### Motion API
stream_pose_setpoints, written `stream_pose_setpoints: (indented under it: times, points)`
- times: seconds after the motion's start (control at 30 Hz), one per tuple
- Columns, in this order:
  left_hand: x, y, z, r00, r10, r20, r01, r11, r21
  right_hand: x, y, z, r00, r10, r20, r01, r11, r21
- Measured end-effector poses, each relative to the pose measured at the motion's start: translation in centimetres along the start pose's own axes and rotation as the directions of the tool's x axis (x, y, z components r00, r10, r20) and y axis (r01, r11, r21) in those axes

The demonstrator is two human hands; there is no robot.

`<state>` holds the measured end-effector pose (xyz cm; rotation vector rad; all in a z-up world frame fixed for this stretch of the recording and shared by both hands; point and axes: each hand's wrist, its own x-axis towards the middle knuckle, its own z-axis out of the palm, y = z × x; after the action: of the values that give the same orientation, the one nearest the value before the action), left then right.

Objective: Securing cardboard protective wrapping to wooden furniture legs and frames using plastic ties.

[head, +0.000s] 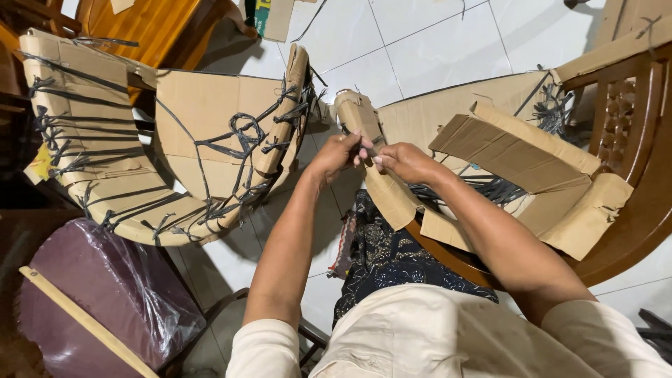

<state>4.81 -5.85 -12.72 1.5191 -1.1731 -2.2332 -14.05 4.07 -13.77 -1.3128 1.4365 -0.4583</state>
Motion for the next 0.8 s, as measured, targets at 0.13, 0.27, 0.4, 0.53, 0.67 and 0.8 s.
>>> stream_pose_setpoints:
  times: [0.13,0.27,0.4,0.53,0.67,0.8]
  points:
    - [0.4,-0.4,-0.7,0.999,-0.014,-0.029,0.015,0.998,0.060,0.3,0.6,0.3,1.000,0.005,-0.009,-0.004,0.999,0.051]
    - [0.3,-0.4,-0.6,0.993,0.070,-0.090,-0.065,0.996,0.059,0.2,-0.6,0.1,0.980,0.062,-0.187,-0.010,0.963,0.268]
    - [1.1,-1.0,-0.9,0.960,0.256,-0.116,-0.210,0.927,0.311,1.3,-0.6,-0.4,0.947,0.034,-0.321,0.046,0.970,0.237]
    - [2.3,-1.8,-1.5,0.950,0.291,-0.109,-0.198,0.836,0.511,1.2,-0.9,-0.4,0.940,0.029,-0.339,0.057,0.968,0.242]
    - [2.4,-1.8,-1.3,0.942,0.308,-0.130,-0.195,0.823,0.534,1.5,-0.4,0.4,0.932,0.043,-0.360,0.022,0.984,0.176]
    - [1.7,-1.6,-0.9,0.931,0.327,-0.164,-0.196,0.825,0.530,2.8,4.0,1.5,0.932,-0.039,-0.362,-0.143,0.875,-0.462]
